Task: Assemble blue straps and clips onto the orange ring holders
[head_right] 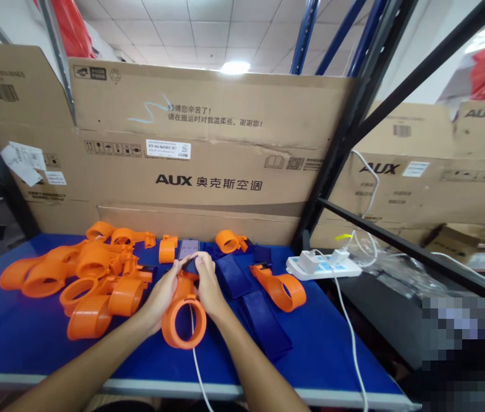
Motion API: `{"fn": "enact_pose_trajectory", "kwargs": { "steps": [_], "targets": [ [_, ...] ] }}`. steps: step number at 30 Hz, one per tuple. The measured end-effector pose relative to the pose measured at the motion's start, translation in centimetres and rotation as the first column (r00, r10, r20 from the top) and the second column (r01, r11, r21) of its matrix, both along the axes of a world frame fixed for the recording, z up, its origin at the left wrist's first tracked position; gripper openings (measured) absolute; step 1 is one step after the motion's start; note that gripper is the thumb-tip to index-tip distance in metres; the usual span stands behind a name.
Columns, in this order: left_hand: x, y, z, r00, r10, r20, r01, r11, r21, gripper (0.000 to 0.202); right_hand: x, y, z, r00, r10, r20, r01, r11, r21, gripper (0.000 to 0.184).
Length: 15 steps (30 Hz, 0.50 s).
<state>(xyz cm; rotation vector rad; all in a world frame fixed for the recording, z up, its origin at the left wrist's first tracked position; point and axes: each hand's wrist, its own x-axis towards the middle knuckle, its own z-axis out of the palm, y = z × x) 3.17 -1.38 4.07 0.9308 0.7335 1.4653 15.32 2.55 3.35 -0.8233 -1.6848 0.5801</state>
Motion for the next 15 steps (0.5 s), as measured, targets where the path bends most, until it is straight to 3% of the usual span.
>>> {"fn": "enact_pose_trajectory", "kwargs": {
  "steps": [4, 8, 11, 15],
  "targets": [
    [-1.1, 1.8, -0.2, 1.0, -0.015, -0.019, 0.015, 1.0, 0.004, 0.053, 0.7, 0.2, 0.6, 0.991, 0.007, -0.13, -0.024, 0.991, -0.134, 0.039],
    [-1.5, 2.8, -0.6, 0.988, 0.123, -0.097, -0.115, 0.99, 0.085, 0.061, 1.2, -0.3, 1.0, 0.984, -0.004, -0.179, -0.02, 0.99, -0.137, 0.034],
    [-1.8, 2.5, -1.0, 0.96, 0.196, -0.2, -0.169, 0.975, 0.146, 0.057, 1.9, -0.9, 1.0, 0.99, 0.058, -0.128, -0.073, 0.991, -0.11, 0.034],
    [-2.2, 2.0, -1.4, 0.954, 0.22, -0.205, -0.189, 0.969, 0.158, 0.045, 2.3, -2.0, 1.0, 0.996, 0.069, 0.062, -0.07, 0.997, 0.012, 0.043]
  ]
}}
